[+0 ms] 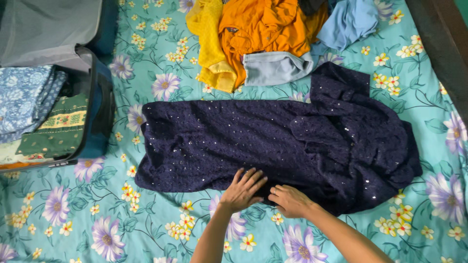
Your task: The person spreads a dark garment on a floral bedspread, folds its sides inward, and rolls it up by hand.
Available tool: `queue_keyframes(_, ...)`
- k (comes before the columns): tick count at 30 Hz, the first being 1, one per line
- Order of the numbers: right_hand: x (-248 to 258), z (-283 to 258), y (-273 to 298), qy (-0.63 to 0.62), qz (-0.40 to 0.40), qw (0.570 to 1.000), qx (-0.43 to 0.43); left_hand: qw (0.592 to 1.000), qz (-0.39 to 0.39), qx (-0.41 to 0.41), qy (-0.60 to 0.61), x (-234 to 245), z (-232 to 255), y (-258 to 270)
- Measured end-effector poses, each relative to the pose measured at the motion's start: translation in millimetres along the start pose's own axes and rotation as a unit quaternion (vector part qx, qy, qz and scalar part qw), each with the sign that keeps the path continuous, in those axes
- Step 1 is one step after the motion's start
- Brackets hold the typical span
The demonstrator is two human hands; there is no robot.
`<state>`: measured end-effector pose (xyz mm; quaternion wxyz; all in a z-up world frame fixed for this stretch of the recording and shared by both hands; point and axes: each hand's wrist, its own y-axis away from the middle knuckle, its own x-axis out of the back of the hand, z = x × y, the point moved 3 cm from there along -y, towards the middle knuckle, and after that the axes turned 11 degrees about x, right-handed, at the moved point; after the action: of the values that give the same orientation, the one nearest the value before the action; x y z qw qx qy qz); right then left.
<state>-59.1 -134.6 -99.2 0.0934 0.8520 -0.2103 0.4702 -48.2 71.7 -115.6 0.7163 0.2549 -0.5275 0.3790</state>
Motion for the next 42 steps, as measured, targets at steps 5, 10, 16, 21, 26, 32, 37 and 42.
queue_keyframes(5,-27.6,-8.7,-28.6,-0.034,0.063,0.997,-0.038,0.998,-0.023,0.022,-0.049,-4.7,-45.2,44.5)
queue_keyframes(10,-63.6,-10.5,-48.2,-0.152,-0.057,0.970,-0.181,0.996,0.015,-0.082,-0.039,-0.3,-55.0,56.6)
queue_keyframes(16,-45.5,-45.6,-78.2,-0.141,-0.128,0.957,-0.220,0.993,-0.090,-0.075,0.001,11.4,-69.8,109.4)
queue_keyframes(21,-60.5,-57.2,-114.0,-0.006,0.066,0.996,-0.057,0.989,0.075,-0.041,-0.118,26.3,-110.7,122.0)
queue_keyframes(26,-92.9,-19.2,-112.8,-0.081,-0.045,0.983,-0.160,0.998,0.010,0.032,-0.056,23.1,-126.1,121.2)
queue_keyframes(32,-47.7,-17.2,-134.4,-0.095,-0.069,0.980,-0.161,0.987,0.056,0.136,-0.061,66.7,-152.0,119.4)
queue_keyframes(37,-28.0,-67.0,-192.0,-0.088,0.057,0.993,-0.054,0.942,0.039,0.307,-0.127,65.1,-191.3,135.8)
queue_keyframes(42,-64.1,-63.5,-249.5,-0.044,0.080,0.995,-0.033,0.967,0.047,0.246,-0.049,44.8,-248.1,148.4)
